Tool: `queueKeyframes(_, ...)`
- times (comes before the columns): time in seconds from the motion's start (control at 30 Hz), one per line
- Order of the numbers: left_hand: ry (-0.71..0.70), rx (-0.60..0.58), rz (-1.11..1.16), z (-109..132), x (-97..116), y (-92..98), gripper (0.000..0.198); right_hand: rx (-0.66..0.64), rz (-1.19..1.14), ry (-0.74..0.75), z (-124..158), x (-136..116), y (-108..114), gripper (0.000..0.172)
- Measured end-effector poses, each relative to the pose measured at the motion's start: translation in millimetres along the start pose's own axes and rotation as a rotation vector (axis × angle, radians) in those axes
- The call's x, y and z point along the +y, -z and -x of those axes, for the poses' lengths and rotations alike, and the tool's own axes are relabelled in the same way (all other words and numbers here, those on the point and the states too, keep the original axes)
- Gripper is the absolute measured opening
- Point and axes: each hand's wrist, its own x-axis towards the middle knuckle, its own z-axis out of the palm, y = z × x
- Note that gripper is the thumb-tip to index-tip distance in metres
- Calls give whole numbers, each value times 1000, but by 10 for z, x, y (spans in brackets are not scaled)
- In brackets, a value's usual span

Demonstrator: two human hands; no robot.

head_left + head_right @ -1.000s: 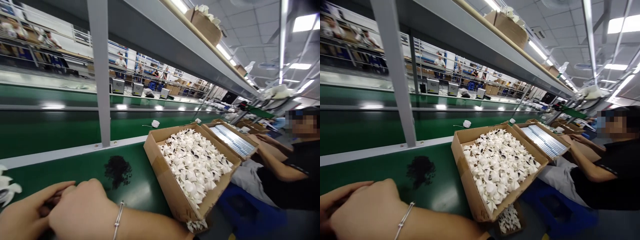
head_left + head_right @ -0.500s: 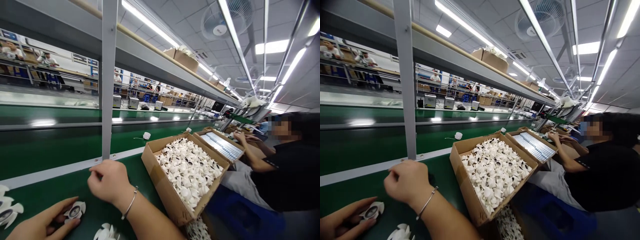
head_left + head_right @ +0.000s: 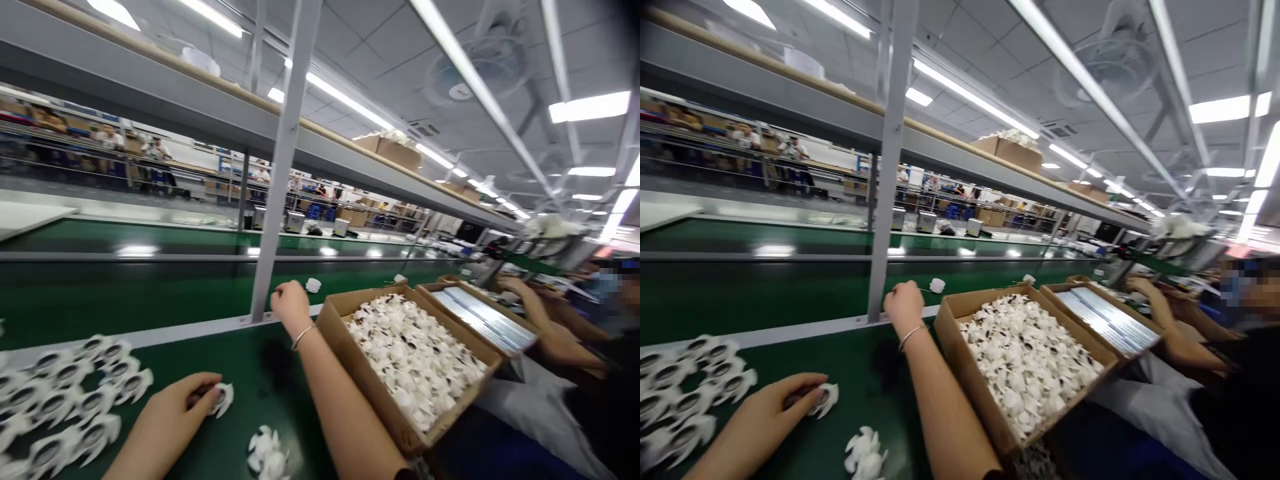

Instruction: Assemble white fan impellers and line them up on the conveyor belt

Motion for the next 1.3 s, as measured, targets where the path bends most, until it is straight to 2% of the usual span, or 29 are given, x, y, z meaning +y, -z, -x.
queueKeyframes(0.07,-4,-66,78,84,80,-9,36,-30,69,-127,-199,-47,60,30)
queueKeyframes(0.2,-13,-29,160,211,178,-38,33,-19,135,-359,-481,-37,83,38)
queueKeyframes(0.3,12,7,160,224,185,-35,27,-4,118,-469,-575,83,-17,42)
queueKeyframes(0.37,40,4,151,233,190,-19,25,-24,95,-479,-578,181,-98,39)
queueKeyframes(0.53,39,3,94,258,215,11,25,-1,79,-342,-512,324,-201,30)
queueKeyframes(0.63,21,-16,72,239,212,15,26,95,71,-261,-399,291,-138,38)
queueKeyframes(0.7,27,-32,65,241,215,15,27,173,40,-196,-200,211,-26,48)
queueKeyframes(0.8,37,-14,95,275,245,22,31,269,-70,-77,259,83,165,58)
queueKeyframes(0.87,47,6,171,290,274,37,34,293,-313,95,561,44,230,56)
queueKeyframes(0.93,74,10,274,284,296,57,38,233,-579,233,786,37,206,51)
queueKeyframes(1.03,112,39,391,252,307,79,39,-3,-772,253,969,30,59,32)
queueKeyframes(1.1,138,73,426,230,303,85,38,-183,-812,255,1019,11,-33,23)
queueKeyframes(1.17,164,91,447,214,298,90,38,-325,-802,304,1047,-16,-78,21)
queueKeyframes(1.3,186,99,513,205,291,95,38,-448,-726,496,1100,-59,-59,14)
